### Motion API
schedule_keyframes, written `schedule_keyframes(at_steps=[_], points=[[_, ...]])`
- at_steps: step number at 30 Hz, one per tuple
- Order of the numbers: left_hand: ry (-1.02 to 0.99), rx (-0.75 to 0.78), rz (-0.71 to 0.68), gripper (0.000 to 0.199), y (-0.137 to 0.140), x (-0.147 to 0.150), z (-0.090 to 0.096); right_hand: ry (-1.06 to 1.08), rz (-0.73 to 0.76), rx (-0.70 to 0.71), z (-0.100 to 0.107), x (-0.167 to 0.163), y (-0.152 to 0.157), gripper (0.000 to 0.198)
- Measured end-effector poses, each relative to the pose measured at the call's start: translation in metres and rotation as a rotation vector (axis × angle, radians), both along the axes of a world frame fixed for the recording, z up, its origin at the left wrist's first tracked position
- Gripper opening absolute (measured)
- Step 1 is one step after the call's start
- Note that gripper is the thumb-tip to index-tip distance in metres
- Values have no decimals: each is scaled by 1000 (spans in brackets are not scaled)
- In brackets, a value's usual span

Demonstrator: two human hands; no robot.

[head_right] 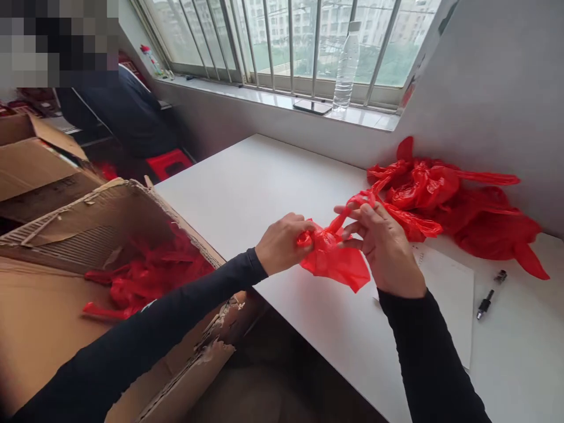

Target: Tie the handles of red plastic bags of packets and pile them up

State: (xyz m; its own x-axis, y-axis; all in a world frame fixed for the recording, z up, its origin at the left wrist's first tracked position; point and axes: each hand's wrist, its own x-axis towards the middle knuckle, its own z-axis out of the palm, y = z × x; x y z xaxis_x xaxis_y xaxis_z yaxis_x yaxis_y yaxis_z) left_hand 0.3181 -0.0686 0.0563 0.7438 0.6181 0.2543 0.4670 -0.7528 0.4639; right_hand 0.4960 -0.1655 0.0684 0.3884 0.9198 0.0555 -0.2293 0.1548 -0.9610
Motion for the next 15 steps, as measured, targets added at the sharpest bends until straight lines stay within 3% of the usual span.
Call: schedule_keyframes(at_steps=[2, 5, 7, 9, 12, 15], points=[[-117, 66, 60, 5, 8, -21, 21, -22, -144, 41, -2, 4, 0, 25], [-361, 112, 161, 7, 20, -76, 63, -3, -332, 27, -11, 12, 4, 21], [-379, 37, 299, 9, 25, -123, 83, 24, -382, -36, -18, 14, 7, 18], [-304, 67, 518, 16, 29, -172, 89, 37, -374, -92, -23, 12, 10, 16], [-125, 96, 714, 53, 28, -246, 67, 26, -343, -126, -29, 7, 14, 18], [276, -125, 739, 42, 17, -309, 14, 14, -327, -147, -34, 6, 17, 17]])
